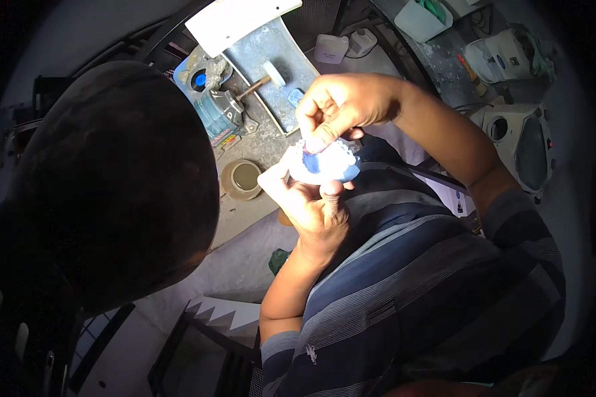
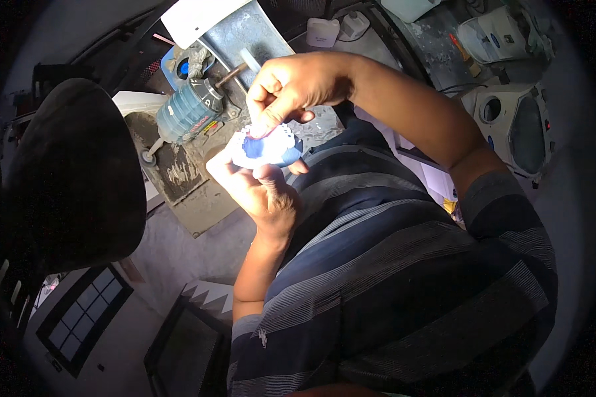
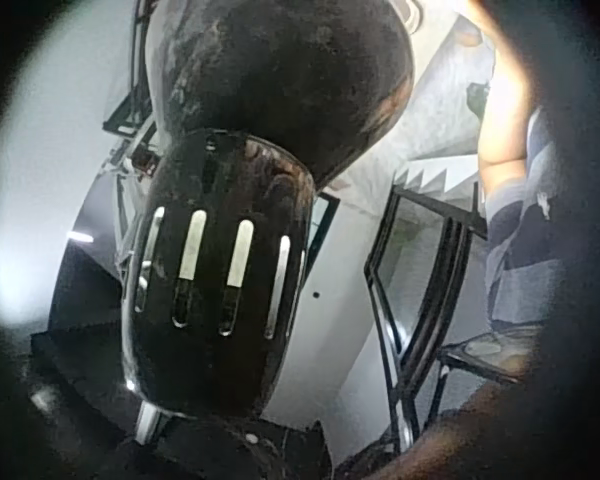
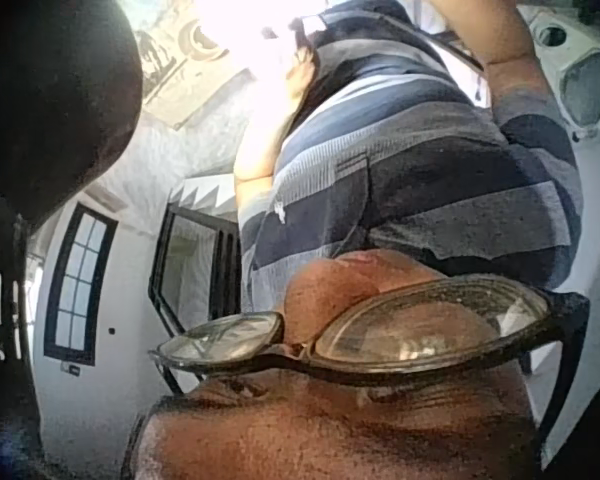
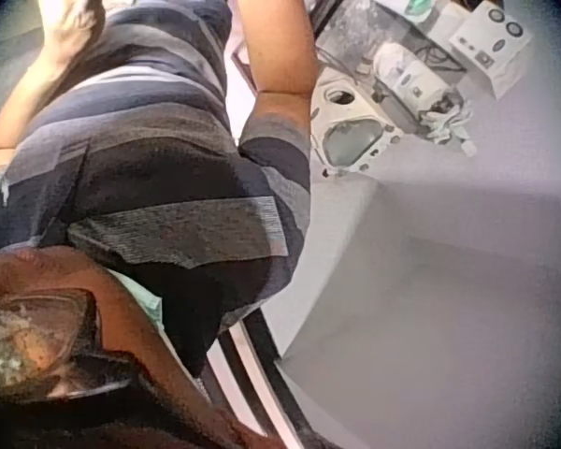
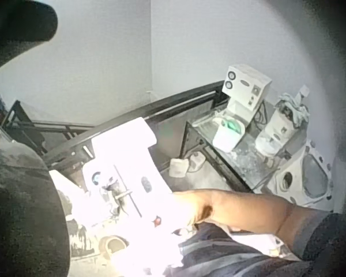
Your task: The person manipulates and fits a dental model by hand, polishes a strip against a bench grinder spindle, and holds the dental mold under an overhead lamp.
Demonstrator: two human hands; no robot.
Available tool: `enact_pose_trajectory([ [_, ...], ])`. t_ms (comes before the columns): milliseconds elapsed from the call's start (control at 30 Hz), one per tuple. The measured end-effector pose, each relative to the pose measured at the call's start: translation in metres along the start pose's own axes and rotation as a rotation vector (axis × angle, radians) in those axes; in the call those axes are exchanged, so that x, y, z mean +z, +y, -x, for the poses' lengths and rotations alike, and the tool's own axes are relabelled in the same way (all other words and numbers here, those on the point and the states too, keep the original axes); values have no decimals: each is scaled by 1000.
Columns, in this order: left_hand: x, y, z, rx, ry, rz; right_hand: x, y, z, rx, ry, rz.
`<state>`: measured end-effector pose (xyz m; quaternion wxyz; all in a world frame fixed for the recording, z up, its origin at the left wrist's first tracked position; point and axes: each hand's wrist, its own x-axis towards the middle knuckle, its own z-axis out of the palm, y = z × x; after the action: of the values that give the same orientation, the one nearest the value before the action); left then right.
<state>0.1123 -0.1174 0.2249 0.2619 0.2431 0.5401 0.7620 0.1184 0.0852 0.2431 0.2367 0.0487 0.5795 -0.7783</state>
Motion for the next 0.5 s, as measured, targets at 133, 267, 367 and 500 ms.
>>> enact_pose_trajectory([
  [133, 0, -2, -7, 65, 22, 17, -5, -12, -7, 11, -25, 48],
  [267, -2, 1, -16, 68, 5, 116, -9, -12, -13, -30, -8, -65],
  [367, -1, 6, -23, 96, 22, 137, -11, -11, -15, -13, 41, -74],
  [500, -4, 4, -28, 121, 40, 105, -6, -16, -15, -11, 30, -158],
])
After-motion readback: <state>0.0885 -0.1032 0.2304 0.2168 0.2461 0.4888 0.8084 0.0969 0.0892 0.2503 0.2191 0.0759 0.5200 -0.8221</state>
